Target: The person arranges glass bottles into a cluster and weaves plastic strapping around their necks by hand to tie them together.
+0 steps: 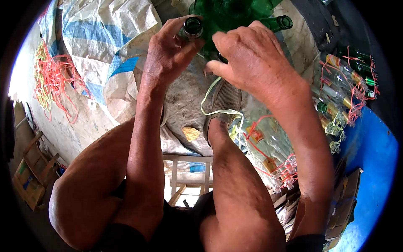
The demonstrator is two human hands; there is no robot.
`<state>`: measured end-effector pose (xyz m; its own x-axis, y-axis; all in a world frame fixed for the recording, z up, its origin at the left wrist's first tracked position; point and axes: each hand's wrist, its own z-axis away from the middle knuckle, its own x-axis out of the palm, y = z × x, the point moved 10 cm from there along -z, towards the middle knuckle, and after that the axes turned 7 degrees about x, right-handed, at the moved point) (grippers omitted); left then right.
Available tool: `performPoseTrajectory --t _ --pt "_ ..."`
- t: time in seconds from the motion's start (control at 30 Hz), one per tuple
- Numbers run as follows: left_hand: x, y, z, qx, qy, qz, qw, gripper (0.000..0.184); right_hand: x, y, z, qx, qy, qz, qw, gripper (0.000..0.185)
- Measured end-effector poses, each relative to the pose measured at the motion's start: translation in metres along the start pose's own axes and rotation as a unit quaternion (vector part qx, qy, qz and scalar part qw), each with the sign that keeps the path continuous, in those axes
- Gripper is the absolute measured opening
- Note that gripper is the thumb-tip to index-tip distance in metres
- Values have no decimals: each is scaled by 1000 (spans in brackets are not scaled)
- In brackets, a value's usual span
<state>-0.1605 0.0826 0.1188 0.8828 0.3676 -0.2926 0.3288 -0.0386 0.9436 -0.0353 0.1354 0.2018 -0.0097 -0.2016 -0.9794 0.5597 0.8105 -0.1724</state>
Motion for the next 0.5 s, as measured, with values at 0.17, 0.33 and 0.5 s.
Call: performPoseTrajectory --t 0.17,0.33,0.5 --pt "-2 1 2 -6 -5 -19 1000 50 2 -3 4 -48 36 -29 998 33" --pt "0 -1 2 -12 -1 3 1000 50 2 -4 9 -89 65 -57 992 46" --pt "1 3 1 -27 -4 28 999 53 9 -1 16 -106 84 -68 988 64"
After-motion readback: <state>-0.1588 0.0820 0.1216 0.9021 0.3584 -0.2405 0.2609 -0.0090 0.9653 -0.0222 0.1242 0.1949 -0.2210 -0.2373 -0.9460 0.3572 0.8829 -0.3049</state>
